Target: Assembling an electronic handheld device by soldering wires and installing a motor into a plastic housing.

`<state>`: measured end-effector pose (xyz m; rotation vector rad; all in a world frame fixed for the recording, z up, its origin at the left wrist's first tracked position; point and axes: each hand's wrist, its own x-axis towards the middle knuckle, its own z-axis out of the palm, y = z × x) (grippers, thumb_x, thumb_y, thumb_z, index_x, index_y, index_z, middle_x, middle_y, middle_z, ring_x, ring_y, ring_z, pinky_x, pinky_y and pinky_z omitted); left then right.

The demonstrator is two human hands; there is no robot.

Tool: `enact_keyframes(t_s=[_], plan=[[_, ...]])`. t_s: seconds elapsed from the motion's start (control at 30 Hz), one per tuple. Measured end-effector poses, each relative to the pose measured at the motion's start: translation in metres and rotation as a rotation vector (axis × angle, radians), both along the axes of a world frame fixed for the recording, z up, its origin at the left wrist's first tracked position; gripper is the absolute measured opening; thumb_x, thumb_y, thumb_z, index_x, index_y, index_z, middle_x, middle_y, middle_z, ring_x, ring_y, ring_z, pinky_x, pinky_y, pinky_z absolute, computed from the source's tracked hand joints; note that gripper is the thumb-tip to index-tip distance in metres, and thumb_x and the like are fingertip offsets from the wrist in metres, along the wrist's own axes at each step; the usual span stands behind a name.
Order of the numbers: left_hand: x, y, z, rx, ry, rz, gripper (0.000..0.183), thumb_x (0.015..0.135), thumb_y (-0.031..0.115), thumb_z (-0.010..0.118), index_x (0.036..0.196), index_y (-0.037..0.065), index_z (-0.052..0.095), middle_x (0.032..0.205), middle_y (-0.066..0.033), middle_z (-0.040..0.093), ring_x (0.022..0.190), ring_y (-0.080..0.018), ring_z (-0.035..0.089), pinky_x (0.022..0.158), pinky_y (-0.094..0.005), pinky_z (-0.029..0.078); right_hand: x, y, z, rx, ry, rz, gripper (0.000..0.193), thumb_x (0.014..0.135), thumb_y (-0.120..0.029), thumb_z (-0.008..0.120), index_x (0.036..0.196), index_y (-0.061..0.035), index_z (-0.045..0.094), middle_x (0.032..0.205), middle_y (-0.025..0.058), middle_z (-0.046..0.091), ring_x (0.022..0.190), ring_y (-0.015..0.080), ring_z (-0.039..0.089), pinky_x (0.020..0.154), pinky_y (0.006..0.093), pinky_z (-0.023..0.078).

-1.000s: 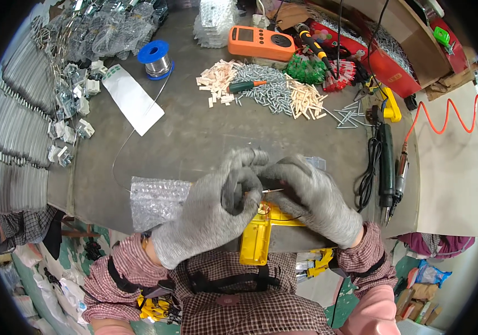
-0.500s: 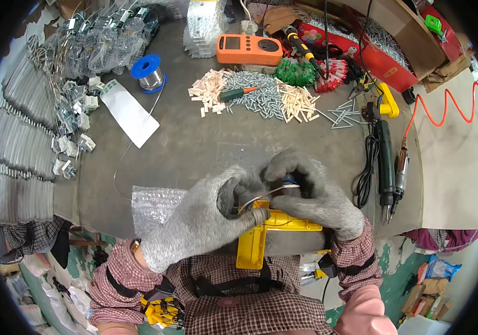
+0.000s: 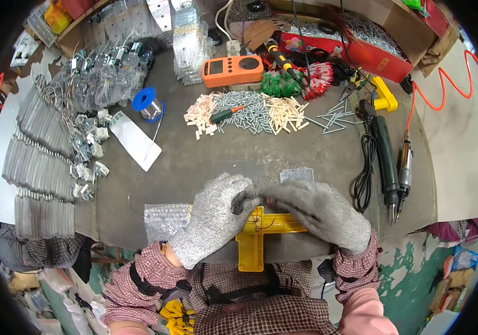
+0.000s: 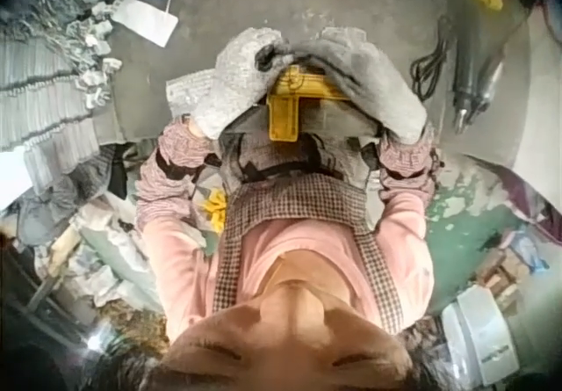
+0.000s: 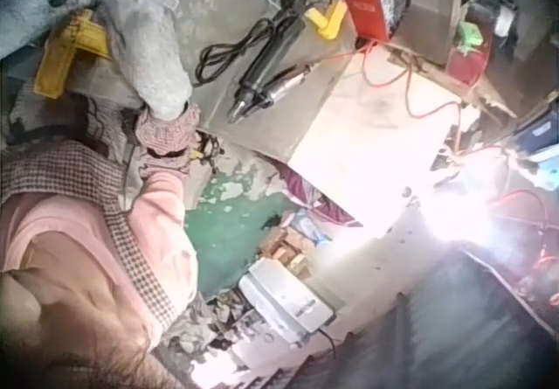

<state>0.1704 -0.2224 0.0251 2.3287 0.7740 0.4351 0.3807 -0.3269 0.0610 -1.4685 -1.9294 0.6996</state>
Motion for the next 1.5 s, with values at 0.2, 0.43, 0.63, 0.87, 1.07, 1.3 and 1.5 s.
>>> enact_keyframes(t_s=[0.2,0.43,0.63,0.87,1.07,1.3,1.5], plan=[[0.005,-0.031,0.062,0.073,0.157,-0.138,0.047,0.073,0.033,0.087,0.108,0.009,0.067,0.110,-0.0117,0.059,0.104,-0.0347,0.060,0.093,-0.0481,0.046,-0.003,0.007,-0.005,-0.234,0.241,-0.269,0.024,0.097,-0.005,0.061,0.120,0.0003,0.059,0.096,0.0130,0.069,0.078,0.0187,0.069,0.072,0.0309,0.055],[-0.015,-0.028,0.035,-0.852,-0.348,0.265,0.020,0.095,0.007,0.070,0.113,0.001,0.062,0.102,-0.0055,0.069,0.087,-0.0092,0.068,0.073,-0.0228,0.058,-0.020,0.005,-0.009,-0.442,0.645,-0.089,0.018,0.100,-0.011,0.063,0.114,-0.0004,0.061,0.095,0.0055,0.069,0.084,0.0080,0.066,0.074,0.0224,0.054],[-0.016,-0.023,0.046,-0.654,-0.236,0.215,0.021,0.094,0.008,0.071,0.112,0.001,0.063,0.100,-0.0058,0.069,0.088,-0.0092,0.067,0.074,-0.0253,0.057,-0.026,0.003,-0.026,-0.463,0.817,-0.038,0.028,0.099,-0.021,0.065,0.116,0.0014,0.064,0.096,0.0117,0.073,0.084,0.0136,0.071,0.074,0.0268,0.057],[-0.014,-0.007,0.075,0.811,0.299,-0.353,0.019,0.091,0.007,0.055,0.108,0.008,0.064,0.091,-0.0080,0.063,0.076,-0.0263,0.063,0.069,-0.0400,0.050,-0.027,0.007,-0.043,-0.308,0.626,-0.100,0.027,0.093,-0.024,0.069,0.108,-0.0020,0.069,0.090,0.0127,0.073,0.073,0.0171,0.070,0.065,0.0301,0.055],[-0.023,-0.001,0.051,-0.581,0.198,-0.033,0.029,0.106,0.033,0.048,0.101,0.009,0.062,0.072,-0.0001,0.058,0.061,-0.0103,0.056,0.056,-0.0256,0.044,-0.032,0.006,-0.031,-0.123,0.368,-0.110,0.024,0.091,-0.024,0.070,0.108,-0.0069,0.070,0.091,0.0116,0.072,0.074,0.0236,0.070,0.066,0.0334,0.055],[-0.012,0.001,0.080,0.243,0.349,-0.227,0.030,0.085,0.035,0.075,0.100,0.011,0.065,0.080,-0.0070,0.061,0.071,-0.0297,0.063,0.066,-0.0409,0.050,-0.031,0.006,-0.034,-0.076,0.396,-0.099,0.023,0.091,-0.022,0.070,0.109,-0.0083,0.069,0.091,0.0105,0.070,0.078,0.0234,0.070,0.068,0.0328,0.056],[-0.022,-0.005,0.059,-0.343,0.182,-0.097,0.021,0.095,0.030,0.065,0.092,0.009,0.063,0.089,-0.0066,0.069,0.073,-0.0260,0.065,0.065,-0.0379,0.051,-0.030,0.007,-0.031,-0.128,0.383,-0.059,0.024,0.091,-0.022,0.070,0.111,-0.0090,0.069,0.091,0.0100,0.070,0.079,0.0226,0.070,0.071,0.0318,0.056]])
